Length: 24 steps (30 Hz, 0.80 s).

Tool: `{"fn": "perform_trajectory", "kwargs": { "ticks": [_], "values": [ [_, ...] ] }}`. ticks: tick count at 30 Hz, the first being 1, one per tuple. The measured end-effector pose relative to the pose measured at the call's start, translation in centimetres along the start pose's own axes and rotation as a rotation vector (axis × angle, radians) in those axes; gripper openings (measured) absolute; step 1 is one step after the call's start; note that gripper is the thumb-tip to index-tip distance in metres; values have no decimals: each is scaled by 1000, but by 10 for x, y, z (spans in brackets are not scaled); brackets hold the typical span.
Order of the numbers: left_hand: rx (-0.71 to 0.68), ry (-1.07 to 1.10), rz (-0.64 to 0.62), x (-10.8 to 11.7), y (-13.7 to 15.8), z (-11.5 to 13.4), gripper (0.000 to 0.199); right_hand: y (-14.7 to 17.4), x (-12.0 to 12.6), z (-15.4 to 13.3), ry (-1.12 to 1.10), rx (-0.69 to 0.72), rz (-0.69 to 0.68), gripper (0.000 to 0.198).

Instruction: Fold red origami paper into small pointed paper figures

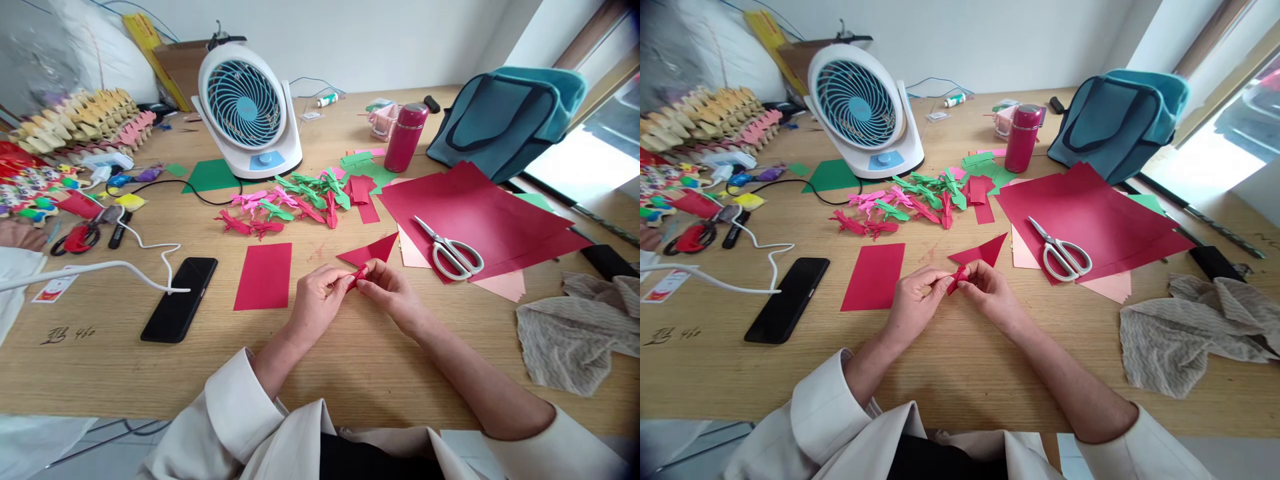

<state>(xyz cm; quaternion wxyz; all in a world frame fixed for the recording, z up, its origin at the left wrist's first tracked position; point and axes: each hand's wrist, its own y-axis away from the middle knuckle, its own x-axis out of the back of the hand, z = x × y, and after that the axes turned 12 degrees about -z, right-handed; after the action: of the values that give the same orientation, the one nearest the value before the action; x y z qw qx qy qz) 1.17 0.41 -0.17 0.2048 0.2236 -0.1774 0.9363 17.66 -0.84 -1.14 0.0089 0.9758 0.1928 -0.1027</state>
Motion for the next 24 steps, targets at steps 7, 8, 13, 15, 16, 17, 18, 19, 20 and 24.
{"fn": "perform_trajectory", "kwargs": {
  "ticks": [7, 8, 13, 15, 16, 17, 18, 19, 20, 24],
  "values": [
    [170, 124, 29, 2, -2, -5, 23, -1, 3, 7, 16, -7, 28, 25],
    [190, 162, 15, 2, -2, -6, 23, -1, 3, 7, 18, -13, 38, 25],
    [225, 357, -47, 2, -5, -5, 20, -1, 1, 6, -7, -25, 95, 25],
    [240, 409, -52, 1, -5, -5, 17, -1, 1, 5, -15, -25, 111, 25],
    [249, 434, -50, 1, -6, -5, 15, -1, 1, 5, -18, -24, 119, 25],
    [258, 458, -46, 0, -6, -5, 13, -1, 2, 5, -21, -23, 125, 25],
    [263, 483, -43, 0, -6, -5, 11, -1, 2, 5, -24, -23, 129, 26],
    [266, 507, -44, -1, -7, -5, 9, -1, 2, 4, -26, -23, 131, 26],
    [266, 528, -49, -1, -7, -5, 7, -1, 2, 4, -26, -24, 131, 26],
    [239, 529, -63, -4, -8, -8, 17, 0, 1, 2, -9, -16, 125, 27]
  ]
}}
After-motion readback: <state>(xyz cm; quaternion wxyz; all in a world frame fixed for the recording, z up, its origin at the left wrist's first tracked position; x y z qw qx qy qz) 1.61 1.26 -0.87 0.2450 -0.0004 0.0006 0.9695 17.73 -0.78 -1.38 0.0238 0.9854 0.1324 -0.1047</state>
